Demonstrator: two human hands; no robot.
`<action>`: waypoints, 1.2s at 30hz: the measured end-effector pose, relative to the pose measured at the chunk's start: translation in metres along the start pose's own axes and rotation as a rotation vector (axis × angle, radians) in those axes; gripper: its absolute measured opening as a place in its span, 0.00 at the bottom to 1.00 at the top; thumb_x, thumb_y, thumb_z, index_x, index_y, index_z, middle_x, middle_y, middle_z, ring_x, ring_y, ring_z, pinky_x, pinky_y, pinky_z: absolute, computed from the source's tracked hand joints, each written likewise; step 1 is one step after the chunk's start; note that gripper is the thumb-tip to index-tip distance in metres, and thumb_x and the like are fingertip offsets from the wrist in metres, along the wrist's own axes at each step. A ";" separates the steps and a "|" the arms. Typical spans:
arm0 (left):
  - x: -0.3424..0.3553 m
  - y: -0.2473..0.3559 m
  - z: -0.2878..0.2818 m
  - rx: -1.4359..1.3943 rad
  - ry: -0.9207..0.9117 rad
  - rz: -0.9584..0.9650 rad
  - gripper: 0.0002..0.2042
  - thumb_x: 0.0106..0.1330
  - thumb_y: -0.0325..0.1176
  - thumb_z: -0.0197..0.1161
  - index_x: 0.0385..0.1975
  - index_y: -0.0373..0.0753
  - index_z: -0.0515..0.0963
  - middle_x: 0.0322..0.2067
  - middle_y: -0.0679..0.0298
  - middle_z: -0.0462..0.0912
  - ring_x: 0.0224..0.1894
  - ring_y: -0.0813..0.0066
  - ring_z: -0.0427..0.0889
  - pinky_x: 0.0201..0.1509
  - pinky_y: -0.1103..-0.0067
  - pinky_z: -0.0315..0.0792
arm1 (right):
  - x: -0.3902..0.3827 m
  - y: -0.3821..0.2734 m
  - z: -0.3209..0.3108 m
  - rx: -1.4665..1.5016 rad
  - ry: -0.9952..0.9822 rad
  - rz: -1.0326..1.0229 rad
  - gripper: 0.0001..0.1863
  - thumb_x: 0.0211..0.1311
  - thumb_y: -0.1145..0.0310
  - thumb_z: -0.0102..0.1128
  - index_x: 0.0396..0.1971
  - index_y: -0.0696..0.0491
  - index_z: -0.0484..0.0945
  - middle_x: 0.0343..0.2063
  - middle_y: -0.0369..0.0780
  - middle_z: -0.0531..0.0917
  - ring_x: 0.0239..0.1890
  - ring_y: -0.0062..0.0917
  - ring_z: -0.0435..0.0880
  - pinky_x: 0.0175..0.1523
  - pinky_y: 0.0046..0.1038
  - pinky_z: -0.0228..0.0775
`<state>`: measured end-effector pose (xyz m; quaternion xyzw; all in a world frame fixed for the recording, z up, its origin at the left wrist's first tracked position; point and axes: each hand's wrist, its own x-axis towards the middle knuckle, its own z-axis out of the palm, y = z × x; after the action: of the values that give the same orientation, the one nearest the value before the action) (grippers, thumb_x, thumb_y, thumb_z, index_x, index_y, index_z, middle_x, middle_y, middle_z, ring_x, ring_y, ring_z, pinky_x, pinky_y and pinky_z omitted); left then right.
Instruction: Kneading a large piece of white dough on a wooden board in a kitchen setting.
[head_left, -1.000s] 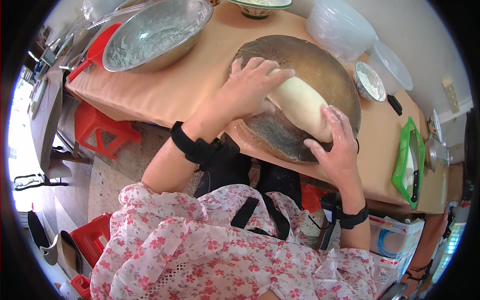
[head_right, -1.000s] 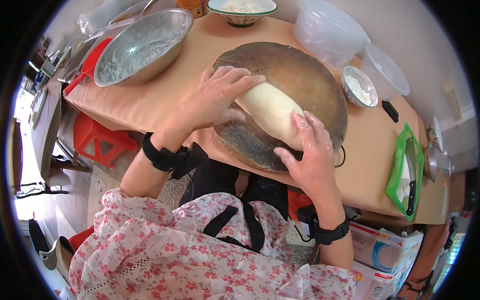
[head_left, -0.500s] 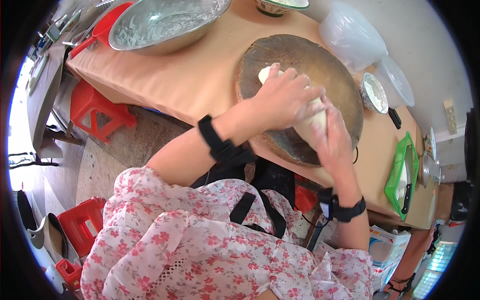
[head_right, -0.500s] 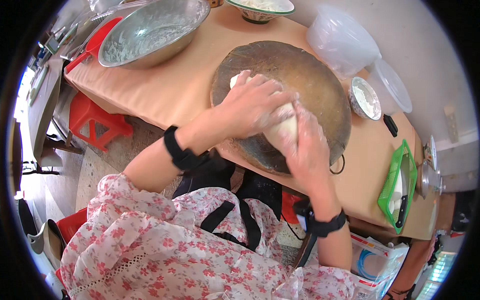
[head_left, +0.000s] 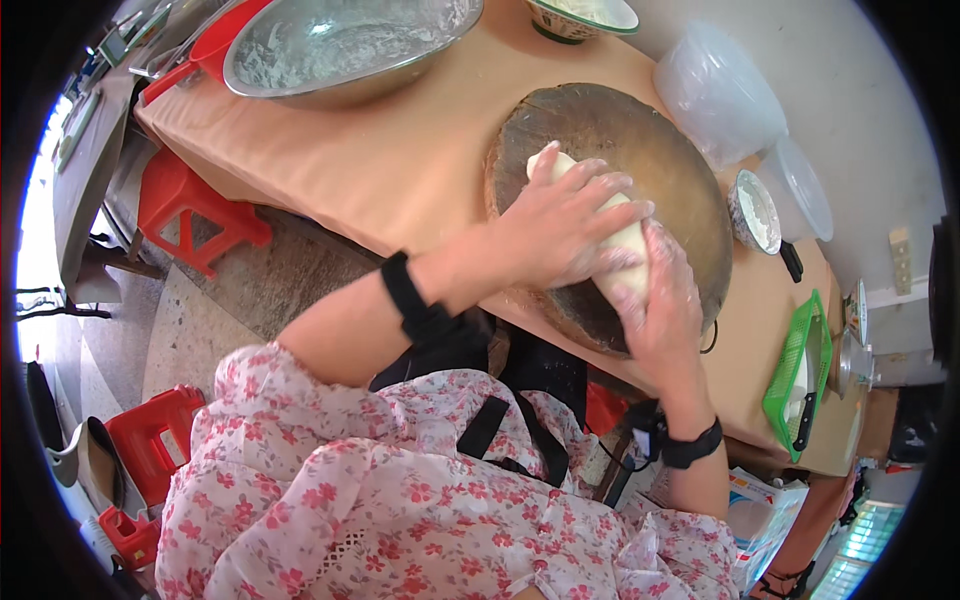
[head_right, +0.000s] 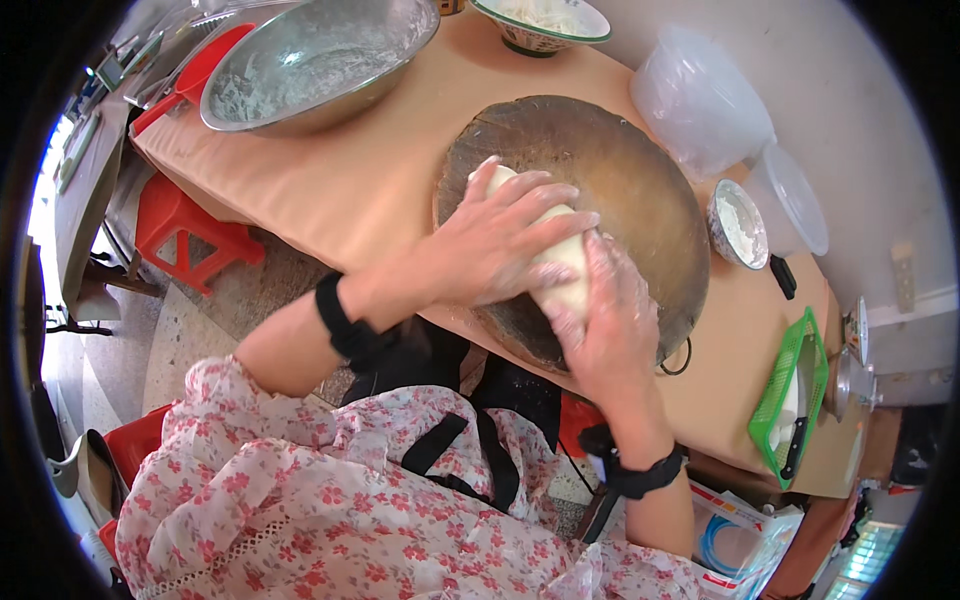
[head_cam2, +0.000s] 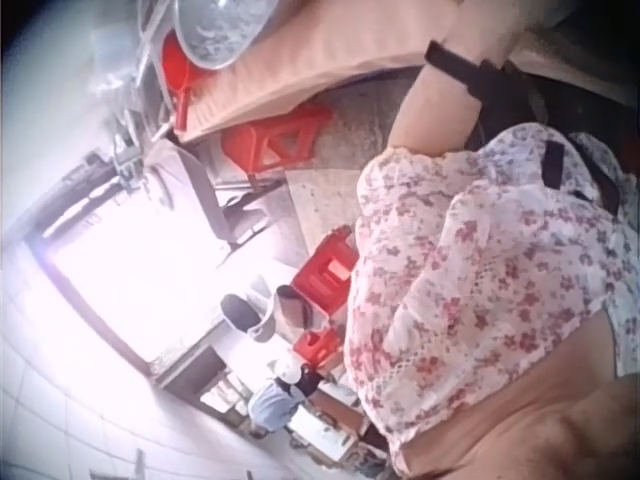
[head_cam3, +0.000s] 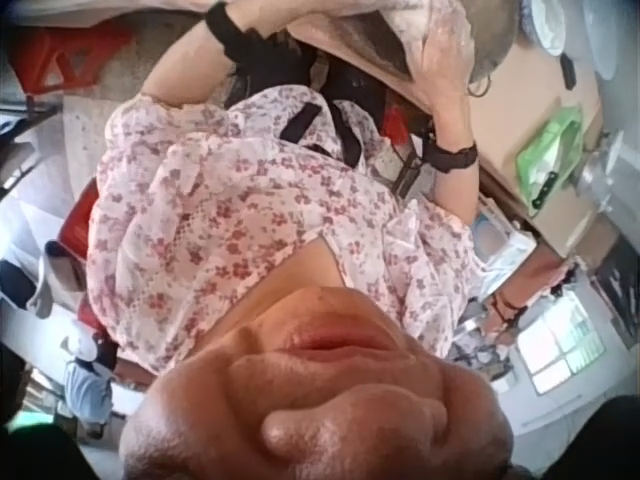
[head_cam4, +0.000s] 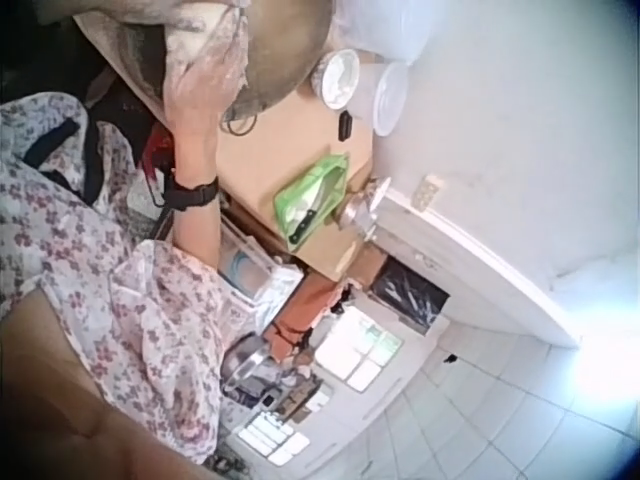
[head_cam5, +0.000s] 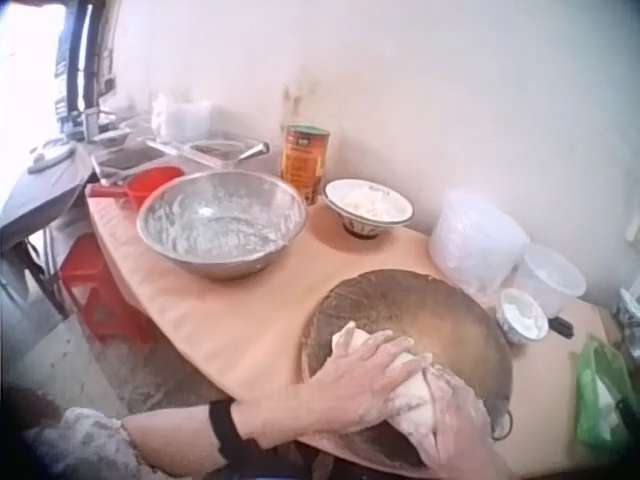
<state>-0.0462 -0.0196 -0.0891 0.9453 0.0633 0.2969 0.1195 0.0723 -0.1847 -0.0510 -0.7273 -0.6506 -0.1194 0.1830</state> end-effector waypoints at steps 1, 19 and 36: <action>0.016 -0.005 0.002 -0.003 0.008 0.006 0.27 0.69 0.59 0.49 0.61 0.51 0.70 0.62 0.57 0.68 0.67 0.53 0.62 0.67 0.44 0.49 | 0.006 0.010 -0.002 0.174 -0.061 0.115 0.34 0.66 0.51 0.55 0.65 0.56 0.64 0.60 0.52 0.71 0.60 0.49 0.71 0.62 0.43 0.63; -0.066 0.003 -0.015 -0.052 -0.005 0.059 0.31 0.65 0.56 0.55 0.69 0.61 0.62 0.73 0.57 0.51 0.75 0.49 0.47 0.71 0.46 0.43 | -0.048 -0.054 0.003 -0.263 0.023 -0.068 0.38 0.61 0.42 0.56 0.66 0.50 0.65 0.68 0.53 0.60 0.66 0.56 0.61 0.59 0.54 0.59; -0.055 0.028 0.003 -0.064 0.052 -0.516 0.41 0.64 0.62 0.56 0.73 0.48 0.52 0.69 0.37 0.51 0.74 0.39 0.43 0.68 0.39 0.38 | -0.018 -0.033 0.003 0.055 0.045 0.220 0.45 0.41 0.67 0.77 0.64 0.52 0.66 0.61 0.49 0.69 0.61 0.47 0.70 0.65 0.42 0.63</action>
<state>-0.0880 -0.0579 -0.1140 0.8857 0.2958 0.2826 0.2194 0.0373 -0.1969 -0.0574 -0.7861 -0.5657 -0.0972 0.2294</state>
